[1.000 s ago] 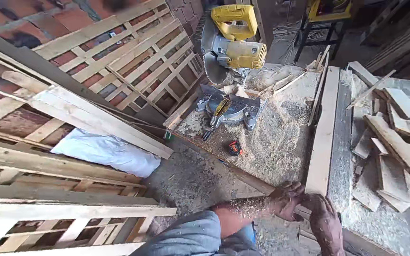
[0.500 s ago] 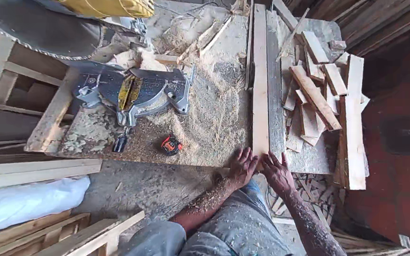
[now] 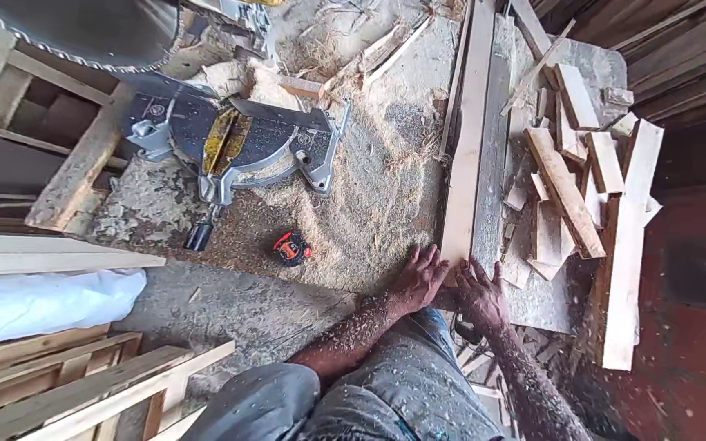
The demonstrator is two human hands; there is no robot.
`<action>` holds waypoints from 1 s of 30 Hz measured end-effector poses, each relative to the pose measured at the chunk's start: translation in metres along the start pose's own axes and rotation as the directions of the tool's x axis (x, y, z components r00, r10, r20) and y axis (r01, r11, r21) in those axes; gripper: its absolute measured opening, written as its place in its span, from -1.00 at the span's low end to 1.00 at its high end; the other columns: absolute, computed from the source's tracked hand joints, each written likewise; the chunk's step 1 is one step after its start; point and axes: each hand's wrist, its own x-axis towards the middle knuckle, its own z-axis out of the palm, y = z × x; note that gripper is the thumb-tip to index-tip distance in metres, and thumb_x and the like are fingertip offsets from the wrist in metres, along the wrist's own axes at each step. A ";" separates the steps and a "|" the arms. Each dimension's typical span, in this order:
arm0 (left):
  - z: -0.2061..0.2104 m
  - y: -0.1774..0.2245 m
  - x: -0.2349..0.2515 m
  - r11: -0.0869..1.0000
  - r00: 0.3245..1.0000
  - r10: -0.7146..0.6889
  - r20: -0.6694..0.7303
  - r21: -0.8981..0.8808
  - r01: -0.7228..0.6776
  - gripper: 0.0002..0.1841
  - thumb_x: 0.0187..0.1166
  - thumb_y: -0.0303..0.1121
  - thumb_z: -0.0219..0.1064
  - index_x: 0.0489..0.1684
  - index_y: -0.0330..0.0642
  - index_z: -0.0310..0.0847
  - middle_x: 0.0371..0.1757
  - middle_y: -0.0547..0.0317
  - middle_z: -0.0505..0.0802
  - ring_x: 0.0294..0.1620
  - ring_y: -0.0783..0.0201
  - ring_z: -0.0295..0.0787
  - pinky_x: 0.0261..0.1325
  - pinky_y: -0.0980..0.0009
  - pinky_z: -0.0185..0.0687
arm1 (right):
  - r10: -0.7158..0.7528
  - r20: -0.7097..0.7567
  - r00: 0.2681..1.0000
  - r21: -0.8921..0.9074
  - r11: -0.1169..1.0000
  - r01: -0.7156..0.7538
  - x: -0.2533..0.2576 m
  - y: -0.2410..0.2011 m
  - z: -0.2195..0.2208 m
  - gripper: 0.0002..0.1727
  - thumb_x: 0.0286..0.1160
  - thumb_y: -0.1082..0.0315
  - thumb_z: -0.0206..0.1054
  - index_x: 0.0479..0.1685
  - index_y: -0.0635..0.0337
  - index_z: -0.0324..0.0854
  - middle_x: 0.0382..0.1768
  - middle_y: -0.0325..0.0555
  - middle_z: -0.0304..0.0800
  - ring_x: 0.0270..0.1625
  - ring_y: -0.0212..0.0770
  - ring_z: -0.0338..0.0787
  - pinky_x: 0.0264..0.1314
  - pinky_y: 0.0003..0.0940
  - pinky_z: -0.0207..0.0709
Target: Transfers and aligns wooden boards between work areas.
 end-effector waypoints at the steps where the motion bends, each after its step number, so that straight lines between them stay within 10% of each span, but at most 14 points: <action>1: -0.002 -0.001 0.003 1.000 1.000 -0.012 0.020 -0.005 0.012 -0.51 0.73 -0.30 0.14 0.66 -0.09 0.49 0.67 -0.26 0.55 0.81 -0.23 0.25 0.80 -0.40 -0.08 | 0.006 0.008 1.000 0.001 1.000 -0.007 0.002 0.001 0.001 -0.56 0.67 0.20 0.21 0.44 0.05 0.72 0.52 -0.09 0.71 0.71 0.20 0.48 0.67 0.70 -0.09; 11: -0.010 -0.019 0.051 0.973 0.973 -0.229 0.000 -0.007 0.229 -0.37 0.74 -0.20 0.14 0.81 -0.18 0.24 0.80 0.00 0.43 0.87 -0.06 0.16 0.85 -0.28 -0.17 | 0.109 -0.006 0.994 -0.047 0.993 -0.109 0.057 0.024 0.006 -0.55 0.73 0.25 0.12 0.52 -0.09 0.67 0.59 -0.17 0.64 0.75 0.26 0.39 0.67 0.73 -0.19; 15: -0.022 -0.031 0.076 0.931 0.932 -0.361 -0.012 -0.058 0.360 -0.34 0.66 0.04 0.25 0.64 -0.21 0.45 0.75 -0.03 0.49 0.89 -0.14 0.07 0.87 -0.27 -0.23 | 0.153 0.007 0.988 -0.056 0.987 -0.153 0.085 0.038 0.006 -0.54 0.75 0.16 0.11 0.55 -0.16 0.64 0.62 -0.23 0.61 0.77 0.23 0.36 0.70 0.71 -0.24; 21: -0.039 -0.053 0.116 0.936 0.933 -0.351 -0.074 0.012 0.353 -0.52 0.61 0.08 0.27 0.04 -0.18 0.80 0.18 -0.14 0.83 0.41 -0.21 0.65 0.60 -0.28 0.31 | 0.211 0.128 0.969 -0.103 0.975 -0.198 0.136 0.062 0.000 -0.50 0.80 0.09 0.02 0.65 -0.18 0.53 0.71 -0.27 0.48 0.85 0.16 0.22 0.76 0.64 -0.35; 30: -0.074 -0.064 0.146 0.891 0.893 -0.450 0.006 -0.053 0.450 -0.45 0.63 0.17 0.25 -0.04 -0.20 0.82 0.18 -0.09 0.85 0.35 -0.12 0.71 0.40 -0.20 0.50 | 0.250 0.181 0.951 -0.097 0.967 -0.235 0.197 0.094 -0.005 -0.48 0.79 0.03 0.02 0.69 -0.26 0.49 0.75 -0.34 0.41 0.88 0.14 0.13 0.76 0.65 -0.42</action>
